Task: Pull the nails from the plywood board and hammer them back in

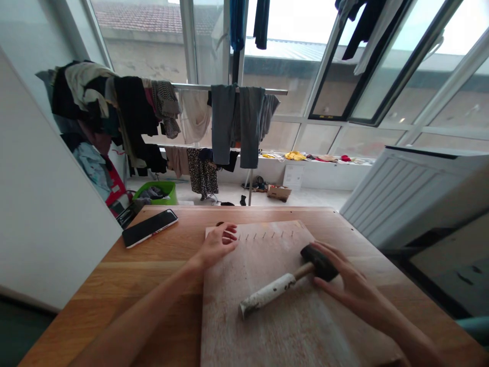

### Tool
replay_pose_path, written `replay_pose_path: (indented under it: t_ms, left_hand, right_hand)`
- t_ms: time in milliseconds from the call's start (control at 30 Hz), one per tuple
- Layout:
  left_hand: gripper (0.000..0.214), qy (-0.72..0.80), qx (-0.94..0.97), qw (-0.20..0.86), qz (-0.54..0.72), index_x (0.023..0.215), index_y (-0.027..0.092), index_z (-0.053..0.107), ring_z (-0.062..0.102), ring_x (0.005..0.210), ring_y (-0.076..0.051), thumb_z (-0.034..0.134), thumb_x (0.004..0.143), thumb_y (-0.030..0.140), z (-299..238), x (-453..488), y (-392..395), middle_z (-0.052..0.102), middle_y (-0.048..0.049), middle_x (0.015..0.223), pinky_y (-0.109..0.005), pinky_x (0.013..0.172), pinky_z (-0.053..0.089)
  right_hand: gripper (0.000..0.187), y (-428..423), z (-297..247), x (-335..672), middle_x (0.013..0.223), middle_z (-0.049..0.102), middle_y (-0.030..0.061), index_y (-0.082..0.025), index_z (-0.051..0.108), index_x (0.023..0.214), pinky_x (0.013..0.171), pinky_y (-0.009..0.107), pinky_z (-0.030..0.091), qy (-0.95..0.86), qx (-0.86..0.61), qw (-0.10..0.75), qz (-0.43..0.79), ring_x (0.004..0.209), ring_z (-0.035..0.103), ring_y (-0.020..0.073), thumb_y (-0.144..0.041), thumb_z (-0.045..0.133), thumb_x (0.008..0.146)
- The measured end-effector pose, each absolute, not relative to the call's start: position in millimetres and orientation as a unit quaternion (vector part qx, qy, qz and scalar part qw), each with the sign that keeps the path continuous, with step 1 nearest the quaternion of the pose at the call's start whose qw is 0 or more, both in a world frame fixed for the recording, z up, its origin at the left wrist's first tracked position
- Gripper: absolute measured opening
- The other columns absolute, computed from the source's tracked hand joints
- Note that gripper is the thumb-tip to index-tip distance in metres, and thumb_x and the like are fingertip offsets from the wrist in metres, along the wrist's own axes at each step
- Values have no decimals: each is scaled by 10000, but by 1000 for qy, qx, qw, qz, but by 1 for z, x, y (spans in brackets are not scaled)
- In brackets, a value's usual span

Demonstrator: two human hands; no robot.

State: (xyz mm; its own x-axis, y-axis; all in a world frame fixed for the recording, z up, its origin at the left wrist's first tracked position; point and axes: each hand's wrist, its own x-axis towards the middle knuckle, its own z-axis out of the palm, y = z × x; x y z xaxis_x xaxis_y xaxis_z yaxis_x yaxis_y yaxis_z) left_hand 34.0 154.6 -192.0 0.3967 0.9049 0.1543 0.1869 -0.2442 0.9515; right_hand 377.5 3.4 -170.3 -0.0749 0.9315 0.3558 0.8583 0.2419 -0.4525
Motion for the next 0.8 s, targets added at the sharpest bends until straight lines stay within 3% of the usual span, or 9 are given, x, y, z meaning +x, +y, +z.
replay_pose_path:
  t_ms: [133, 233, 333, 433, 533, 600, 667, 800]
  left_hand:
    - [355, 437, 631, 497, 406, 1034, 136, 630, 696, 823, -180, 757, 712, 216, -183, 39, 150, 688, -51, 885, -337, 811, 583]
    - [404, 419, 612, 519, 425, 1115, 154, 605, 704, 903, -191, 753, 767, 294, -166, 38, 150, 718, -70, 970, -337, 846, 564]
    - [432, 406, 631, 551, 366, 1117, 152, 604, 713, 928, -206, 777, 752, 304, -156, 39, 155, 719, -130, 1130, -341, 825, 561]
    - [402, 422, 626, 581, 303, 1055, 135, 618, 721, 835, -196, 786, 702, 228, -161, 45, 161, 738, -148, 1104, -325, 759, 559]
    - [340, 430, 633, 569, 301, 1019, 137, 634, 713, 768, -177, 754, 703, 176, -167, 51, 165, 767, -84, 887, -290, 721, 542]
    - [281, 424, 657, 533, 323, 994, 139, 655, 702, 730, -168, 733, 730, 192, -165, 52, 166, 752, -51, 794, -276, 701, 535]
    - [248, 415, 692, 483, 341, 994, 140, 679, 705, 744, -167, 715, 761, 215, -162, 52, 165, 752, -51, 814, -269, 701, 541]
    - [255, 416, 795, 325, 298, 1013, 126, 730, 706, 755, -188, 728, 782, 235, -162, 64, 163, 762, -69, 841, -280, 718, 553]
  right_hand:
    - [451, 56, -141, 379, 1338, 621, 150, -230, 611, 1274, 885, 458, 620, -644, -630, 416, 126, 1167, 656, 317, -472, 584, 895]
    - [435, 103, -139, 376, 1233, 656, 169, -199, 644, 1165, 699, 426, 644, -594, -651, 426, 206, 974, 700, 296, -454, 636, 813]
    - [434, 131, -150, 374, 1222, 665, 154, -208, 629, 1186, 721, 387, 644, -568, -623, 405, 354, 956, 717, 260, -435, 655, 817]
    - [422, 143, -159, 374, 1044, 717, 127, -194, 629, 1162, 768, 391, 638, -536, -611, 389, 434, 820, 742, 223, -464, 674, 841]
    - [414, 148, -161, 377, 860, 724, 89, -177, 647, 1098, 771, 398, 627, -547, -612, 439, 365, 743, 723, 211, -480, 706, 823]
    - [431, 150, -163, 376, 877, 733, 80, -184, 654, 1138, 759, 377, 619, -590, -599, 452, 297, 764, 717, 207, -440, 730, 799]
    - [416, 149, -166, 371, 921, 746, 74, -198, 672, 1158, 732, 340, 605, -659, -588, 388, 264, 761, 713, 195, -343, 745, 775]
    - [201, 146, -169, 352, 827, 750, 40, -216, 746, 930, 760, 302, 552, -764, -589, 215, 152, 739, 689, 177, -132, 637, 783]
